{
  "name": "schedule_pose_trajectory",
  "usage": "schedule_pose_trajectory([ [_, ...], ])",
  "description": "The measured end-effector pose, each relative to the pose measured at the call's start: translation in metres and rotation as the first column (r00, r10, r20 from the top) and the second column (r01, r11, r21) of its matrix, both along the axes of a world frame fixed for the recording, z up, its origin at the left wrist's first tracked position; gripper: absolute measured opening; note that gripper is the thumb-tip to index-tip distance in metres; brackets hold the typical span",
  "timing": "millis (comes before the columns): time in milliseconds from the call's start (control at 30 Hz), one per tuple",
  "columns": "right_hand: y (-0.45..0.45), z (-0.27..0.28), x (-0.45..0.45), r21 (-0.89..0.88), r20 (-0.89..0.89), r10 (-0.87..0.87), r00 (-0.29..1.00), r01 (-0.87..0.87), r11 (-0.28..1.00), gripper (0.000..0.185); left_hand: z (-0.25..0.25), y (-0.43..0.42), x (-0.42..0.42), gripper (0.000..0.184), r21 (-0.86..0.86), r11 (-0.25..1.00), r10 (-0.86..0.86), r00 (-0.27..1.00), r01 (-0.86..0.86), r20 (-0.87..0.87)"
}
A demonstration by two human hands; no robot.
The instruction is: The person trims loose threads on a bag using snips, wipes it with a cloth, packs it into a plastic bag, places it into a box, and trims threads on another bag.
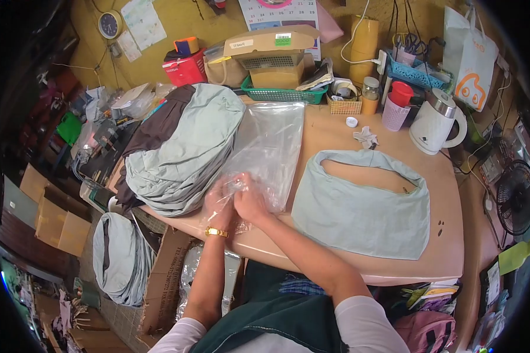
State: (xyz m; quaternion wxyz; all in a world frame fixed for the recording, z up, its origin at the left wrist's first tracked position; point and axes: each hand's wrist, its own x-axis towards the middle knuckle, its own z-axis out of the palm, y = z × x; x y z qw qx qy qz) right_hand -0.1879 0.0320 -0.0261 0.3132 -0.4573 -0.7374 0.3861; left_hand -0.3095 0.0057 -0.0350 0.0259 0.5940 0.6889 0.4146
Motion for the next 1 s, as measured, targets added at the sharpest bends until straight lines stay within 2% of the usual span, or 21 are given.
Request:
schedule_pose_trajectory([
  [33,-0.006,-0.004,0.000,0.000,0.004,0.001,1.000,-0.001,1.000,0.065,0.001,0.003,-0.003,0.025,0.041,0.999,0.006,0.989,-0.012,0.147],
  [67,-0.012,-0.008,-0.002,0.171,0.275,0.000,0.961,-0.048,0.984,0.068,0.002,0.005,-0.007,0.026,0.081,0.996,0.005,0.957,-0.030,0.289],
  [100,-0.013,-0.013,-0.005,0.316,0.518,-0.050,0.854,-0.137,0.939,0.071,-0.001,0.009,-0.014,0.029,0.050,0.999,-0.024,0.940,0.008,0.341],
  [200,-0.004,-0.026,-0.022,0.399,0.547,-0.142,0.825,-0.108,0.911,0.070,-0.018,0.002,-0.012,0.033,0.022,0.998,0.054,0.971,-0.061,0.231],
  [333,-0.006,-0.018,-0.023,0.321,0.536,-0.081,0.840,-0.114,0.940,0.068,-0.034,-0.008,-0.019,0.039,0.110,0.993,0.016,0.972,-0.043,0.234],
  [400,-0.007,0.001,-0.017,0.202,0.615,0.009,0.788,-0.168,0.965,0.068,-0.030,-0.021,-0.018,0.034,0.044,0.998,-0.055,0.798,0.037,0.600],
  [433,-0.005,-0.003,-0.017,0.202,0.615,0.009,0.789,-0.168,0.965,0.068,-0.025,-0.028,-0.016,0.034,0.044,0.998,-0.055,0.798,0.036,0.600],
  [500,-0.001,-0.017,-0.019,0.332,0.574,-0.098,0.813,-0.121,0.935,0.067,-0.013,-0.046,-0.012,0.035,-0.333,0.932,0.038,0.877,0.142,0.480],
  [533,0.004,-0.022,-0.020,0.334,0.572,-0.101,0.814,-0.118,0.935,0.067,-0.009,-0.056,0.000,0.035,-0.332,0.932,0.034,0.878,0.145,0.478],
  [600,0.018,-0.019,-0.020,0.274,0.485,-0.081,0.871,-0.063,0.960,0.069,-0.010,-0.074,0.031,0.038,0.009,0.983,-0.104,0.512,0.185,0.853],
  [633,0.021,-0.014,-0.021,0.276,0.483,-0.081,0.872,-0.063,0.959,0.069,-0.012,-0.078,0.033,0.038,0.010,0.983,-0.105,0.514,0.184,0.852],
  [700,0.021,-0.006,-0.023,0.215,0.626,-0.050,0.778,-0.111,0.970,0.067,-0.012,-0.087,0.038,0.038,0.082,0.972,-0.134,0.234,0.220,0.963],
  [733,0.019,-0.008,-0.024,0.216,0.625,-0.051,0.779,-0.110,0.970,0.067,-0.008,-0.087,0.037,0.038,0.082,0.972,-0.135,0.235,0.220,0.963],
  [800,0.011,-0.006,-0.028,0.291,0.578,-0.109,0.809,-0.079,0.954,0.062,0.004,-0.081,0.027,0.036,-0.053,0.969,0.013,0.164,0.241,0.986],
  [833,0.005,-0.005,-0.026,0.290,0.579,-0.103,0.809,-0.086,0.953,0.062,-0.002,-0.078,0.020,0.034,-0.025,0.971,0.007,0.078,0.237,0.997],
  [867,-0.002,-0.005,-0.020,0.227,0.594,-0.017,0.804,-0.147,0.963,0.055,-0.004,-0.075,0.016,0.034,-0.029,0.973,0.012,0.075,0.228,0.997],
  [900,-0.014,-0.001,-0.012,0.159,0.605,0.071,0.793,-0.208,0.965,0.050,-0.004,-0.073,0.013,0.033,-0.074,0.969,0.042,0.138,0.238,0.990],
  [933,-0.025,0.003,-0.004,0.153,0.607,0.081,0.790,-0.216,0.964,0.050,-0.009,-0.073,0.010,0.032,-0.117,0.962,0.068,0.201,0.247,0.977],
  [967,-0.038,0.007,0.005,0.140,0.601,0.137,0.787,-0.272,0.952,0.045,-0.026,-0.069,0.001,0.030,-0.113,0.963,0.063,0.203,0.243,0.977],
  [1000,-0.048,0.014,0.011,0.127,0.593,0.192,0.782,-0.326,0.937,0.041,-0.022,-0.073,0.003,0.030,-0.116,0.964,0.067,0.201,0.239,0.977],
])
